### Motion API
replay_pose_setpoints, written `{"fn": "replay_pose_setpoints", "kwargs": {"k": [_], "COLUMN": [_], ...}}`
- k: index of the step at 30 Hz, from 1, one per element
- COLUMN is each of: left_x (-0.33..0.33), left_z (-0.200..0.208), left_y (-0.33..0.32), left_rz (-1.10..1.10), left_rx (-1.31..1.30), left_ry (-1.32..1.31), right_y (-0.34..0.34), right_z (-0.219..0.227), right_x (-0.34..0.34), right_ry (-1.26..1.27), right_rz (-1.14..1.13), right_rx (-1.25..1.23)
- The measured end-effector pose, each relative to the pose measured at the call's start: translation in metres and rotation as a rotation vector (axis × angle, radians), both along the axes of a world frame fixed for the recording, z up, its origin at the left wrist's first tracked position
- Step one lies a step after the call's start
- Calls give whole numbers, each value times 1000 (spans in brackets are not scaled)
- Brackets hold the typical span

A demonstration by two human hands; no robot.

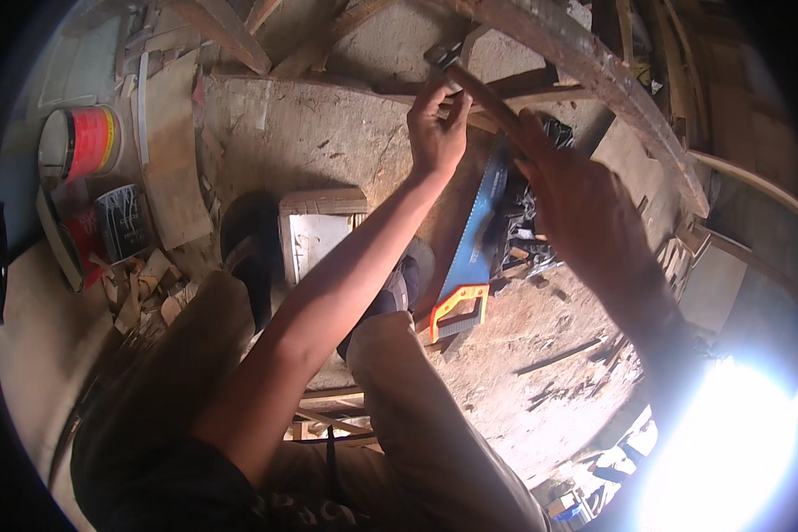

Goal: The person assembles a wooden chair frame by hammering nails into joints and attaching a flat wooden board to the seat. The person uses a hammer and nails to secure the pieces together in a cluttered workshop.

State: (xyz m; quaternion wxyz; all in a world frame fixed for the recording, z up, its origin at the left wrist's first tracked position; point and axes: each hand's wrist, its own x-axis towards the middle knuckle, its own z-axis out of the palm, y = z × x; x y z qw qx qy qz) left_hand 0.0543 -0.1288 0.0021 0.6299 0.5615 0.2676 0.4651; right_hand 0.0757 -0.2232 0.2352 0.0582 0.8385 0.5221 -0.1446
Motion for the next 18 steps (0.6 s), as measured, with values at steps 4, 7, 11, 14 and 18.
{"fn": "replay_pose_setpoints", "kwargs": {"k": [4,7,11,14,18], "left_x": [2,0,-1,0,0], "left_z": [0,2,5,4,4], "left_y": [0,-1,-1,-2,0], "left_rz": [-12,-15,-3,-37,-24], "left_rx": [-122,-115,-82,-221,-196], "left_ry": [-55,-55,-54,-114,-110], "right_y": [9,14,20,19,19], "right_z": [-5,-3,8,5,6], "right_x": [2,-4,-6,-9,-3], "right_ry": [22,-18,-36,-68,-148], "right_rz": [67,49,-13,28,98], "right_rx": [156,102,-69,36,-42]}}
